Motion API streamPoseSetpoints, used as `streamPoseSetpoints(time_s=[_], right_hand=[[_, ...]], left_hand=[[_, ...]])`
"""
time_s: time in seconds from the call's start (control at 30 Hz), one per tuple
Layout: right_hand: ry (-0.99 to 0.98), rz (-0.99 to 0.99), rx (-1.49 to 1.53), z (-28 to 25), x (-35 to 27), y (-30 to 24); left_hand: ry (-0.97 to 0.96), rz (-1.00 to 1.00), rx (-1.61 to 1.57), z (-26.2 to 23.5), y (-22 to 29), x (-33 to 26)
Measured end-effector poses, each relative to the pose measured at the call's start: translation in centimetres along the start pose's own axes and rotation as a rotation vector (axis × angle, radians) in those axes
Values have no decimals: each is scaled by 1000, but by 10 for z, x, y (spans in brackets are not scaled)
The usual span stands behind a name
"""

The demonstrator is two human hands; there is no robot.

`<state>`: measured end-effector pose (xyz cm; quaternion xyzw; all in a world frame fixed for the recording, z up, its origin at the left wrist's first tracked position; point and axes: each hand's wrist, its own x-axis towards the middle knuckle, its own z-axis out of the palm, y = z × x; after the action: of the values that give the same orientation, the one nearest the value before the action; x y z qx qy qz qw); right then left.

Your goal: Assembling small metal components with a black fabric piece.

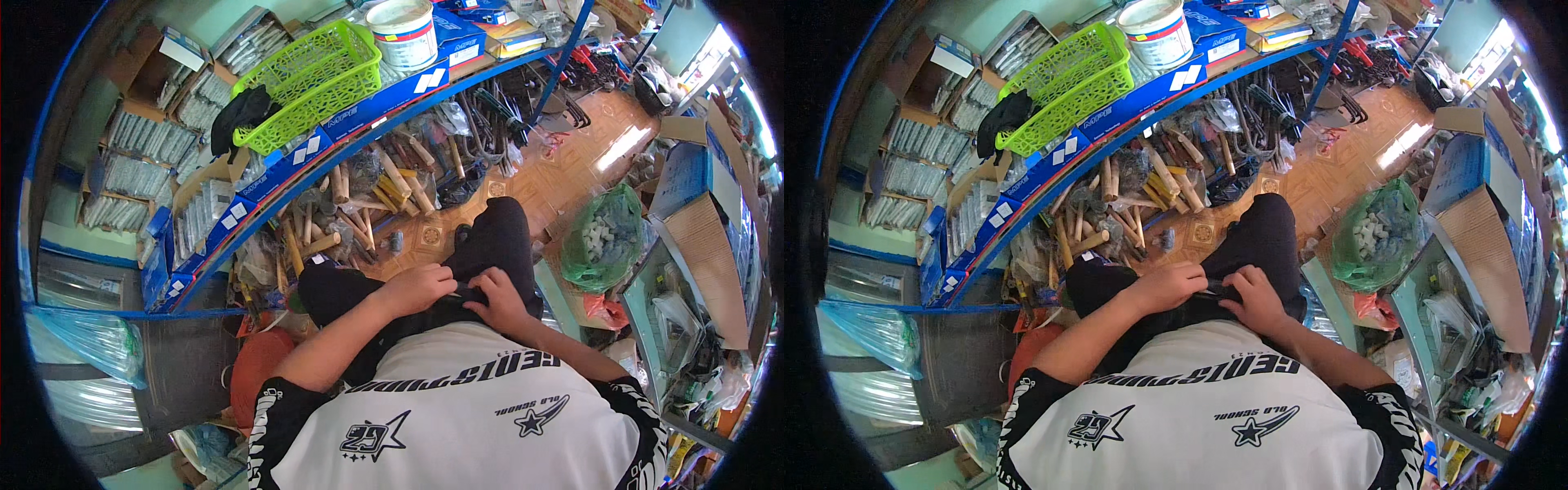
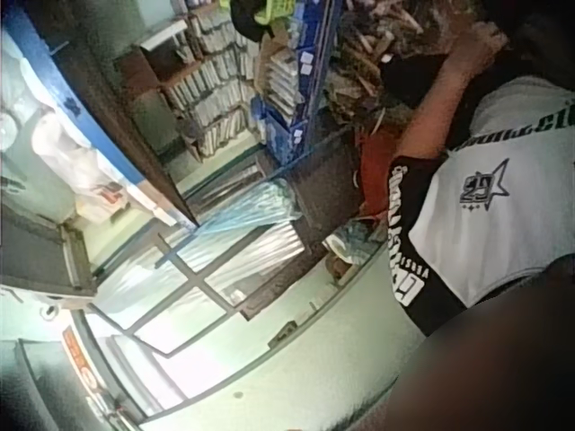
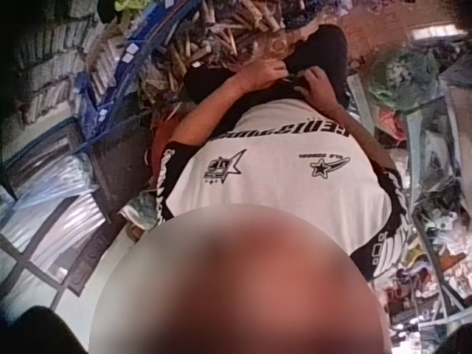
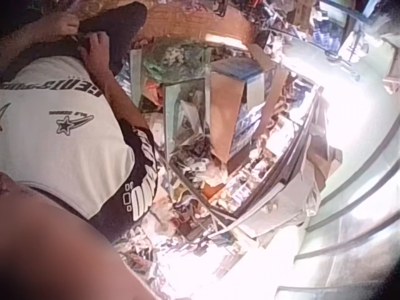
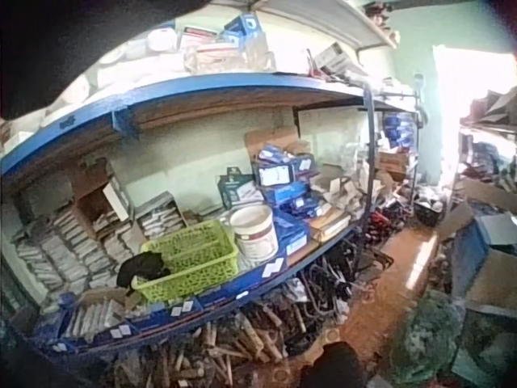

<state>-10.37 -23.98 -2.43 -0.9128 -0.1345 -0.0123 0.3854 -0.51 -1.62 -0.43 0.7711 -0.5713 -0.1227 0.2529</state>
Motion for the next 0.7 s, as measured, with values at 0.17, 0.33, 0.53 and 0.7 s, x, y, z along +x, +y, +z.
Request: streamPoseSetpoints(time_s=[0.17, 0.33, 0.53, 0.7], right_hand=[[-225, -14, 22, 8, 25, -13], [-297, -94, 292, -8, 62, -51], [-420, -452, 3, 63, 94, -70], [-954, -554, -101, 80, 128, -75]], left_hand=[[99, -298, -213, -10, 7, -32], [62, -641, -464, -37, 24, -92], [20, -709, -373, -21, 35, -160], [193, -894, -495, -17, 56, -165]])
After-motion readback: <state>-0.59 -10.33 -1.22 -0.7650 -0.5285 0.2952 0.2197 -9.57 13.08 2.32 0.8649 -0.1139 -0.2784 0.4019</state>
